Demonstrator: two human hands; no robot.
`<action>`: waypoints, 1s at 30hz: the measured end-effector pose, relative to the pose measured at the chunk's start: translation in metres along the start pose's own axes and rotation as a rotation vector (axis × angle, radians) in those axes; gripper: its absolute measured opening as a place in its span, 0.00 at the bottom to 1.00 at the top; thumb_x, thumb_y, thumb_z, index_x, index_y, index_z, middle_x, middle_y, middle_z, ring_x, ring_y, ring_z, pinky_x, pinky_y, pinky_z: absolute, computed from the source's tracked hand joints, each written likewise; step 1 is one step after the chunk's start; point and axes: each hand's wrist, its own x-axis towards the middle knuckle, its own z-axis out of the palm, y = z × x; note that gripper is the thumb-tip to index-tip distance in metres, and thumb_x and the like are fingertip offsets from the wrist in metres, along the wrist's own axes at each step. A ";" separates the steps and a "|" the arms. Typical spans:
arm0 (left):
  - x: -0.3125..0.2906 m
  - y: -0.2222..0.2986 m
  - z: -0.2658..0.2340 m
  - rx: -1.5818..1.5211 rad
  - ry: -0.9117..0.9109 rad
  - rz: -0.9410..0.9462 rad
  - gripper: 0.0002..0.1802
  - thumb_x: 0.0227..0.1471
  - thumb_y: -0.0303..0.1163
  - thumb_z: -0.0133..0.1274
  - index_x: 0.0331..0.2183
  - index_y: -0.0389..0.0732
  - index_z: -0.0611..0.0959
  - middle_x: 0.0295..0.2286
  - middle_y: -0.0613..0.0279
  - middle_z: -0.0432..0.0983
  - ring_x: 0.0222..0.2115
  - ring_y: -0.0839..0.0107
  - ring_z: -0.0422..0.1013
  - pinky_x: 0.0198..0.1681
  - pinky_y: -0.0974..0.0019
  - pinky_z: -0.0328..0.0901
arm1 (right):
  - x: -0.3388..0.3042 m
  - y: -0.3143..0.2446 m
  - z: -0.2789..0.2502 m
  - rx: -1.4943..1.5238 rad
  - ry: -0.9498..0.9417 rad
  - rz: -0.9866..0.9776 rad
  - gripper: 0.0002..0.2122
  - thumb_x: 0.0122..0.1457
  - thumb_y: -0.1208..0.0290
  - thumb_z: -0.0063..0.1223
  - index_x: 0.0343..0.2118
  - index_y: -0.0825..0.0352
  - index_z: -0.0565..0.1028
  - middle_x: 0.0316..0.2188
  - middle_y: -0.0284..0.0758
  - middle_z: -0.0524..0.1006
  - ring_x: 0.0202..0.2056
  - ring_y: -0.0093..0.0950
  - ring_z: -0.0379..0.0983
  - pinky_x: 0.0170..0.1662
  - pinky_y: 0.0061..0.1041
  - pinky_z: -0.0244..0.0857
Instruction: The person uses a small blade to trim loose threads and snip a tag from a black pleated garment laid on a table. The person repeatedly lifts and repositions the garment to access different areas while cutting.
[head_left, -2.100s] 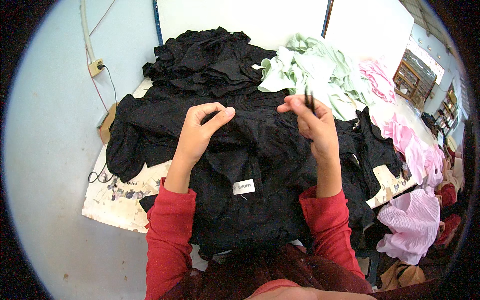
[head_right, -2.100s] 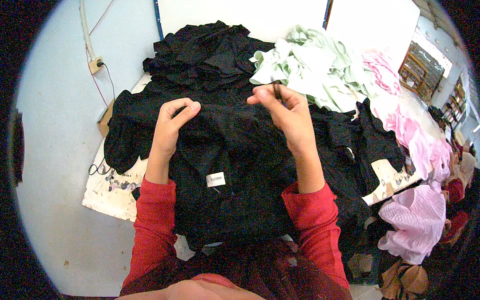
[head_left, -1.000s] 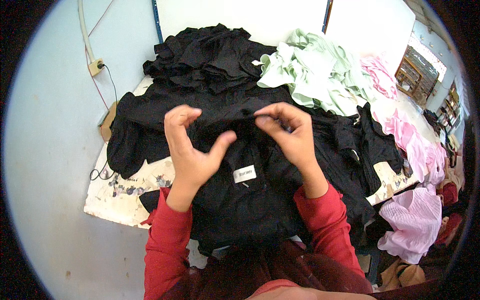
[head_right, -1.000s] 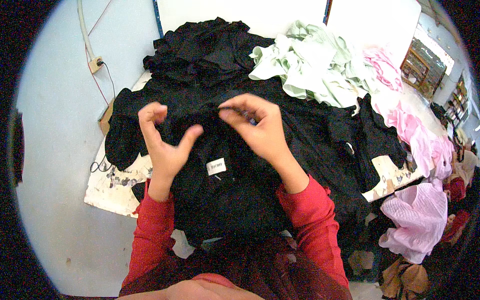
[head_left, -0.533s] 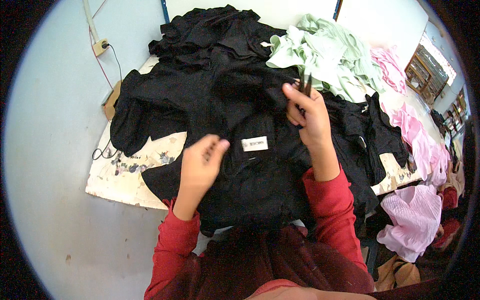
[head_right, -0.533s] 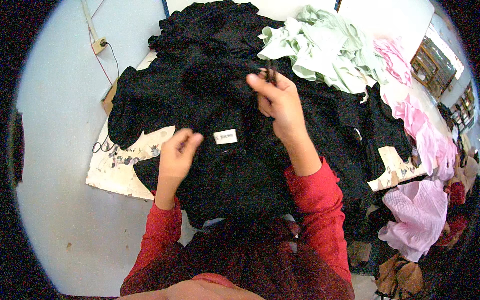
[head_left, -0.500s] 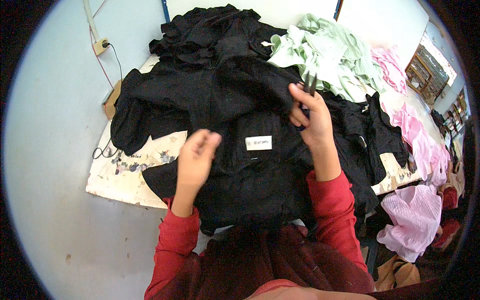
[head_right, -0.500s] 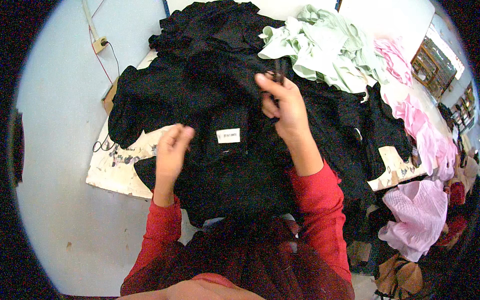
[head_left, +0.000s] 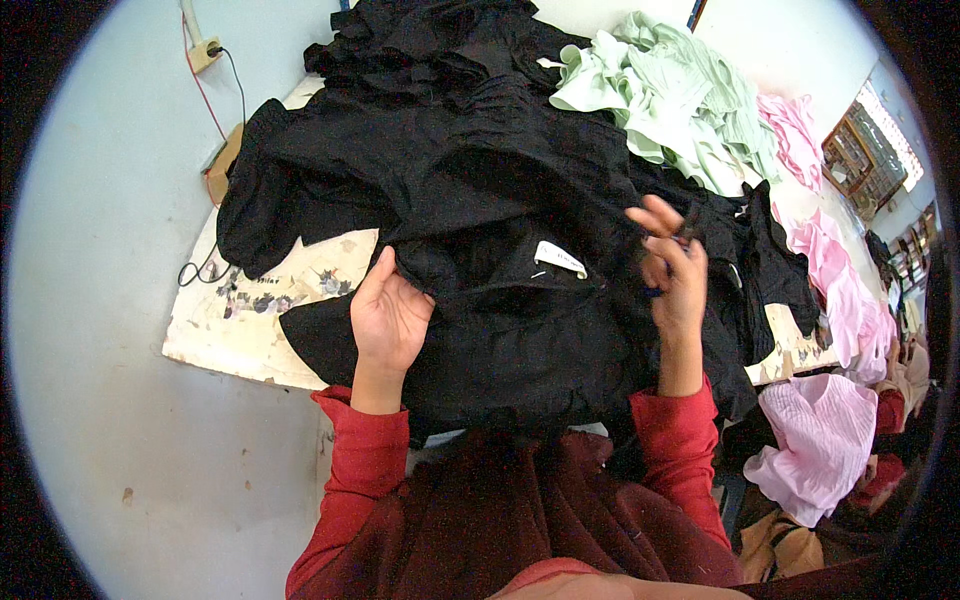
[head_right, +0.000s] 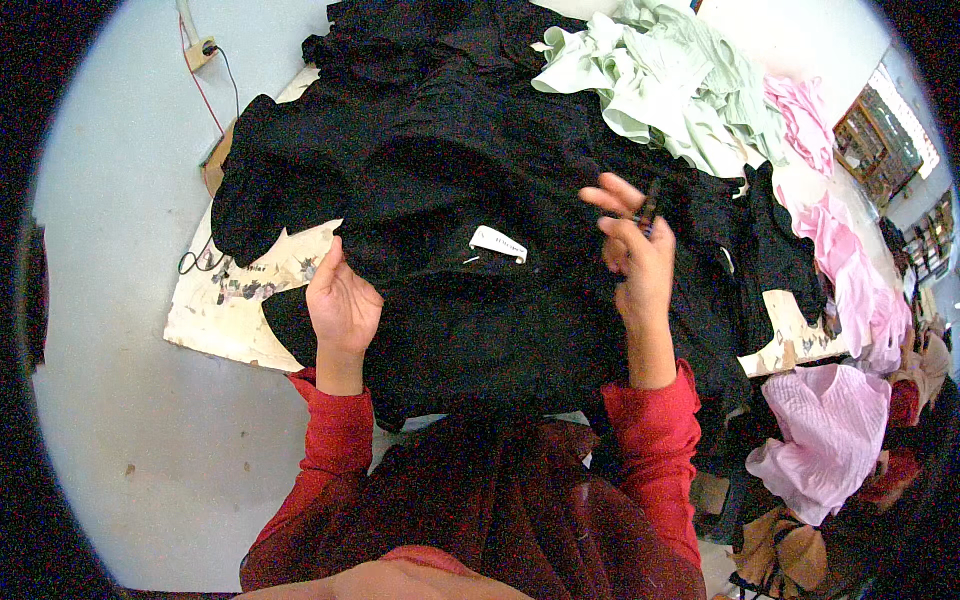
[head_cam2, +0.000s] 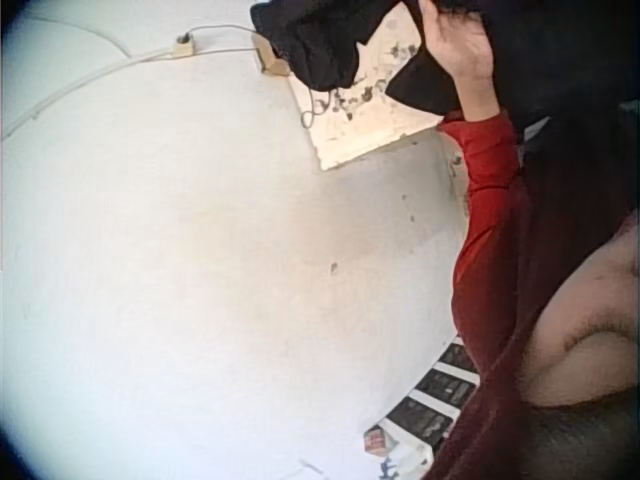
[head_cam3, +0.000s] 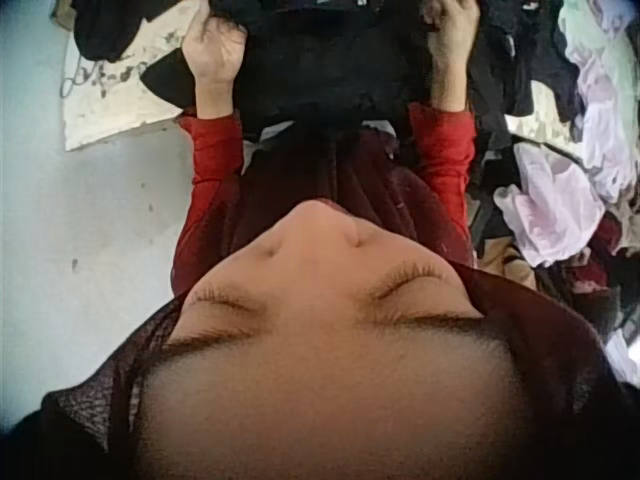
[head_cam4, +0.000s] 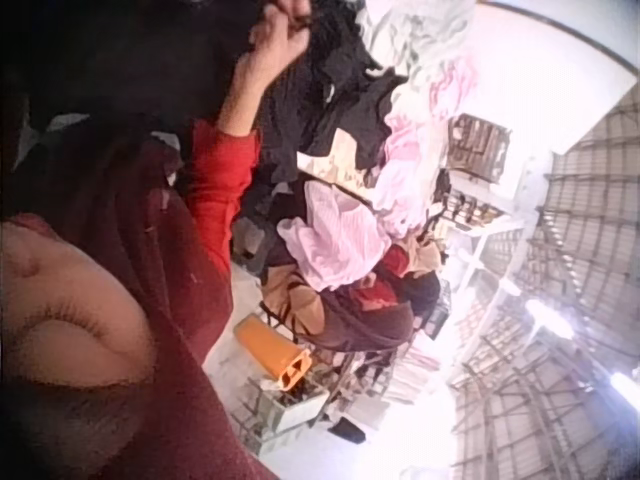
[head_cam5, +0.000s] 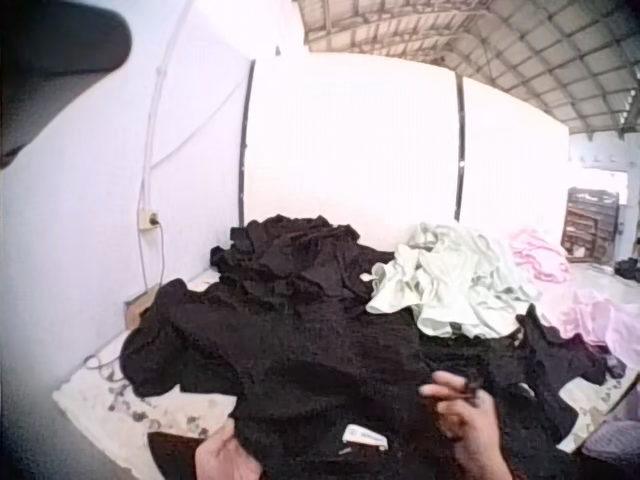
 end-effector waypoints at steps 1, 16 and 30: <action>-0.002 -0.001 0.003 0.043 0.069 0.029 0.16 0.63 0.33 0.37 0.46 0.37 0.74 0.43 0.54 0.76 0.42 0.64 0.75 0.42 0.63 0.74 | -0.008 -0.008 0.000 -0.012 -0.006 -0.120 0.21 0.49 0.80 0.50 0.50 0.70 0.72 0.38 0.35 0.79 0.15 0.09 0.53 0.17 0.13 0.47; -0.004 -0.001 0.013 0.321 0.145 0.138 0.12 0.61 0.32 0.43 0.45 0.41 0.75 0.40 0.61 0.76 0.41 0.69 0.72 0.47 0.66 0.66 | -0.047 -0.002 0.036 -0.798 -0.666 -0.648 0.19 0.36 0.82 0.56 0.36 0.62 0.78 0.35 0.33 0.79 0.35 0.33 0.78 0.33 0.27 0.72; -0.095 -0.078 0.019 0.842 0.001 -0.377 0.20 0.54 0.37 0.57 0.45 0.35 0.75 0.41 0.62 0.72 0.41 0.71 0.70 0.49 0.66 0.64 | -0.109 0.037 0.027 -0.579 -0.342 -0.663 0.13 0.45 0.82 0.62 0.36 0.61 0.81 0.37 0.35 0.78 0.35 0.31 0.78 0.36 0.25 0.72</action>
